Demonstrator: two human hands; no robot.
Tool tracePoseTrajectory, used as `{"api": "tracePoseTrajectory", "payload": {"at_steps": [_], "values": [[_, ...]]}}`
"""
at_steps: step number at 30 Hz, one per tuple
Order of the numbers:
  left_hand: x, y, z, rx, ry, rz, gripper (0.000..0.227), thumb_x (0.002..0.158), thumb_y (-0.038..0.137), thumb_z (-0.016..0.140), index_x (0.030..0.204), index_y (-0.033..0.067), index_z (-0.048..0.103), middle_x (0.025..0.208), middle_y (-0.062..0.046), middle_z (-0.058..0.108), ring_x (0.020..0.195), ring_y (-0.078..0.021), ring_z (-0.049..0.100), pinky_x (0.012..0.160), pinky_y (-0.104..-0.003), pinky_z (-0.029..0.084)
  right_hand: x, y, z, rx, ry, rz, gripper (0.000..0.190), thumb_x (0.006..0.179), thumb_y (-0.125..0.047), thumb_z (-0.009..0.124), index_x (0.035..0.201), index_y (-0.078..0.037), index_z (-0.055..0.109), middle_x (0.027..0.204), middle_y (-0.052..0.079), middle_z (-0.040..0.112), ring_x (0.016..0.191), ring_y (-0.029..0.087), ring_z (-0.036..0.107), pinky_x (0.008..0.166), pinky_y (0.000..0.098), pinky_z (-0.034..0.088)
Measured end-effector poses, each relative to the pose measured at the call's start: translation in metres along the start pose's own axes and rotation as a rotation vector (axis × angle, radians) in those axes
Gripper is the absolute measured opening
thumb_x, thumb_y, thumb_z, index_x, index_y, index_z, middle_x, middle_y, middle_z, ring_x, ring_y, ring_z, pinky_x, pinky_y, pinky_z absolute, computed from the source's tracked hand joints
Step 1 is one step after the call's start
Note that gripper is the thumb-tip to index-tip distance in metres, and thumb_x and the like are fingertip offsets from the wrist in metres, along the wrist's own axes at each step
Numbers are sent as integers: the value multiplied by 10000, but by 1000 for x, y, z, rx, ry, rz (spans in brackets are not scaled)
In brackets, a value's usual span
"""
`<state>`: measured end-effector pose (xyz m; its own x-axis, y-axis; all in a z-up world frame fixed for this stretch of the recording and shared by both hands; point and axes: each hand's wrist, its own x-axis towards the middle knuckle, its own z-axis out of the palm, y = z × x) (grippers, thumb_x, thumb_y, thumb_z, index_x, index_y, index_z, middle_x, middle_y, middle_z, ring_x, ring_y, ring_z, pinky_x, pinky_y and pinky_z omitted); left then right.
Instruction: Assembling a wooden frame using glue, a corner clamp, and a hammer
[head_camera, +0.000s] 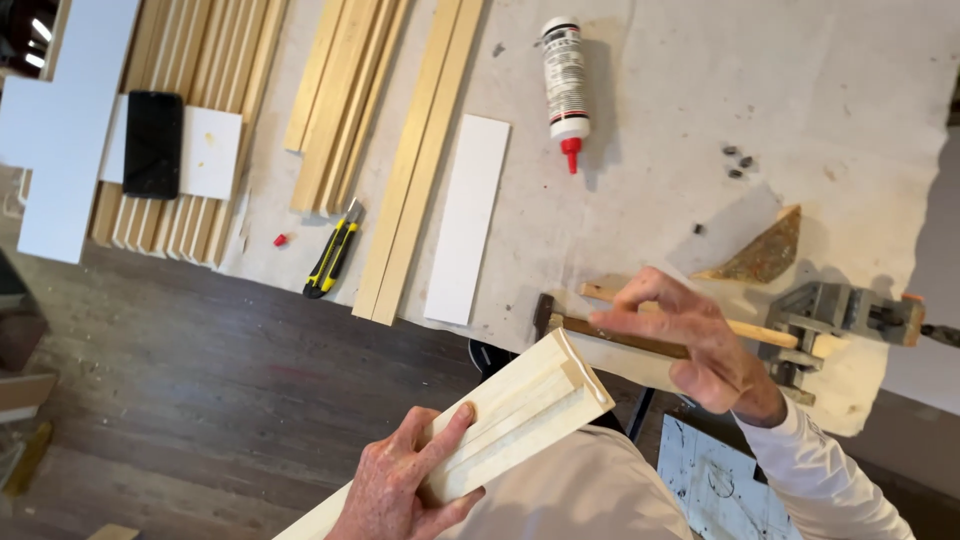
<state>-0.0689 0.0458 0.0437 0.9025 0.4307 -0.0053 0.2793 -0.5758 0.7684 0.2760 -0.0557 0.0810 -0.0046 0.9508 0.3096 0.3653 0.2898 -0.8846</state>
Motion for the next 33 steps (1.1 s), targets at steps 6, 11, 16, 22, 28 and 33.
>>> {"api": "tracePoseTrajectory", "payload": {"at_steps": [6, 11, 16, 22, 28, 33], "values": [[0, 6, -4, 25, -50, 65, 748, 801, 479, 740, 1430, 207, 439, 1042, -69, 524, 688, -166, 606, 563, -331, 540, -1, -22, 7, 22, -41, -80, 624, 1075, -559, 245, 1251, -95, 622, 975, 46, 501, 861, 192, 503, 828, 367, 442], [-2, 12, -7, 45, -52, 94, 747, 796, 463, 747, 1421, 186, 446, 1042, -68, 523, 669, -161, 577, 530, -336, 528, 0, -34, 12, -24, 53, -141, 708, 1087, -609, 204, 1148, -81, 672, 914, 27, 498, 798, 184, 498, 776, 349, 454], [-6, 13, -7, 63, -55, 109, 771, 783, 472, 759, 1426, 186, 444, 1022, -64, 518, 676, -160, 566, 538, -337, 530, 0, -36, 15, -59, 94, -166, 768, 1080, -668, 162, 1154, -90, 662, 915, 30, 493, 799, 180, 488, 770, 349, 450], [-7, 18, -9, 31, -50, 116, 761, 794, 458, 768, 1425, 177, 447, 1007, -76, 510, 680, -178, 549, 557, -345, 524, 1, -28, 20, -59, 137, -228, 822, 1065, -687, 159, 1094, -44, 671, 860, 39, 488, 770, 171, 493, 745, 341, 456], [-7, 20, -10, 39, -25, 139, 737, 805, 474, 752, 1412, 168, 466, 1002, -86, 511, 693, -186, 554, 550, -346, 519, -10, -22, 21, -94, 143, -195, 720, 1086, -665, 169, 1201, -119, 623, 861, 3, 482, 842, 154, 506, 808, 357, 474], [-5, 24, -14, 7, -44, 141, 709, 850, 468, 715, 1425, 148, 452, 1004, -96, 509, 701, -197, 543, 554, -346, 512, -16, -21, 21, -132, 120, -160, 638, 1085, -619, 198, 1250, -150, 597, 925, 2, 491, 883, 142, 499, 831, 353, 465]]}}
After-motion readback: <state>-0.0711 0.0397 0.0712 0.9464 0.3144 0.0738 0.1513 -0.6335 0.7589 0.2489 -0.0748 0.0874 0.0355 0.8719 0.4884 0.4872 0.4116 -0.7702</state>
